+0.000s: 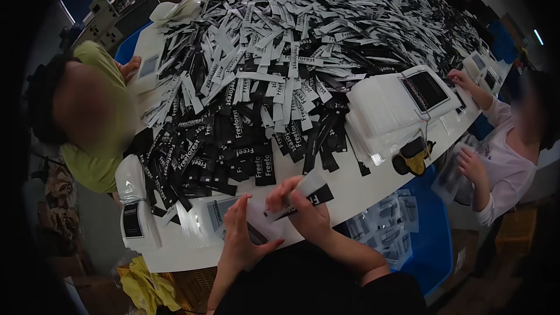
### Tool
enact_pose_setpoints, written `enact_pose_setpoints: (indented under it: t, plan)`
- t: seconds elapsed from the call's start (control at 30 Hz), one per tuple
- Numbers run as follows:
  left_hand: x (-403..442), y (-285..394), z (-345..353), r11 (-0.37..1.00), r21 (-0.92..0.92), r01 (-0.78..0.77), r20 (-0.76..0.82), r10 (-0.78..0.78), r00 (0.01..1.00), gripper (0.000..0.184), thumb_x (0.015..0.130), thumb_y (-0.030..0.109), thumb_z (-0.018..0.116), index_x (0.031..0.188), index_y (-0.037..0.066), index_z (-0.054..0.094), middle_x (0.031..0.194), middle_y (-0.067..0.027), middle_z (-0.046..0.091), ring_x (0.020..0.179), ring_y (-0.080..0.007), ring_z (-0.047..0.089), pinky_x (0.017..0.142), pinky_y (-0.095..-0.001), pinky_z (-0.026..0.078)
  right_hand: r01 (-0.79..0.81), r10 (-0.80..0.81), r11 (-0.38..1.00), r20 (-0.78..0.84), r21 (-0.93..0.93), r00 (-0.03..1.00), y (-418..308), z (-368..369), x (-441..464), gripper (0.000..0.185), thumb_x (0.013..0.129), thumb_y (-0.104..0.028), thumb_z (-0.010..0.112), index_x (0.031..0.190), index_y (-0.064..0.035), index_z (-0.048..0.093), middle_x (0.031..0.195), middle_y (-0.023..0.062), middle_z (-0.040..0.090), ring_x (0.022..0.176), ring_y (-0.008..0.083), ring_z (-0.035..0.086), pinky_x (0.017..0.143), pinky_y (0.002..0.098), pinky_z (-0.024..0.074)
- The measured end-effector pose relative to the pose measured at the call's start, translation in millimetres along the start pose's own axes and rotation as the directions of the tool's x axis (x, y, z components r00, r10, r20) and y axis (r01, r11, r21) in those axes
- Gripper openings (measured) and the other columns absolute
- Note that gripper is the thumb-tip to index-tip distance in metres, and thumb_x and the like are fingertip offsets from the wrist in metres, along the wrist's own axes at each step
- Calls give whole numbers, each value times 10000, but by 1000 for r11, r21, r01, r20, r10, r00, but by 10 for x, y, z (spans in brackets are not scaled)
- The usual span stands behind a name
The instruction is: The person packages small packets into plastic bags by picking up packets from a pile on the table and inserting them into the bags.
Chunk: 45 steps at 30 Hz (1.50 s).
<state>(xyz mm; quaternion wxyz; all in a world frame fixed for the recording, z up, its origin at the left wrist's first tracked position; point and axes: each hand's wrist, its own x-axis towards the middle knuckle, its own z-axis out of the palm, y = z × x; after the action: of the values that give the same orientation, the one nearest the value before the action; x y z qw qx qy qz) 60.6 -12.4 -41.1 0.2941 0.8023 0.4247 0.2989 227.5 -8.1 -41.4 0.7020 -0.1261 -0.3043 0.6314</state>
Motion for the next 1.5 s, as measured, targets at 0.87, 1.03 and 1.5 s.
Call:
enact_pose_setpoints:
  t: [0.87, 1.03, 1.5]
  plan:
    - [-114, -163, -408, 939, -230, 255, 186, -214, 959, 106, 839, 136, 592, 869, 37, 613, 641, -113, 597, 549, -227, 595, 506, -289, 451, -498, 877, 296, 25, -815, 479, -152, -308, -2, 162, 848, -92, 564, 976, -4, 611, 702, 31, 597, 636, 74, 525, 570, 244, 427]
    - [-118, -80, -371, 945, -210, 249, 175, -214, 961, 111, 828, 151, 610, 847, 42, 607, 631, -113, 597, 532, -239, 594, 493, -293, 451, -561, 791, 459, 30, -689, 610, 142, -238, -110, 144, 777, -61, 614, 905, 4, 619, 750, -11, 599, 704, 47, 518, 627, 223, 433]
    - [-84, -99, -418, 922, -265, 282, 218, -227, 949, 167, 772, 178, 687, 777, 27, 614, 578, -100, 555, 484, -170, 534, 465, -265, 404, -629, 848, 440, 66, -641, 526, 83, -191, 47, 299, 784, -85, 609, 1076, -16, 597, 862, 11, 620, 752, 54, 519, 652, 218, 432]
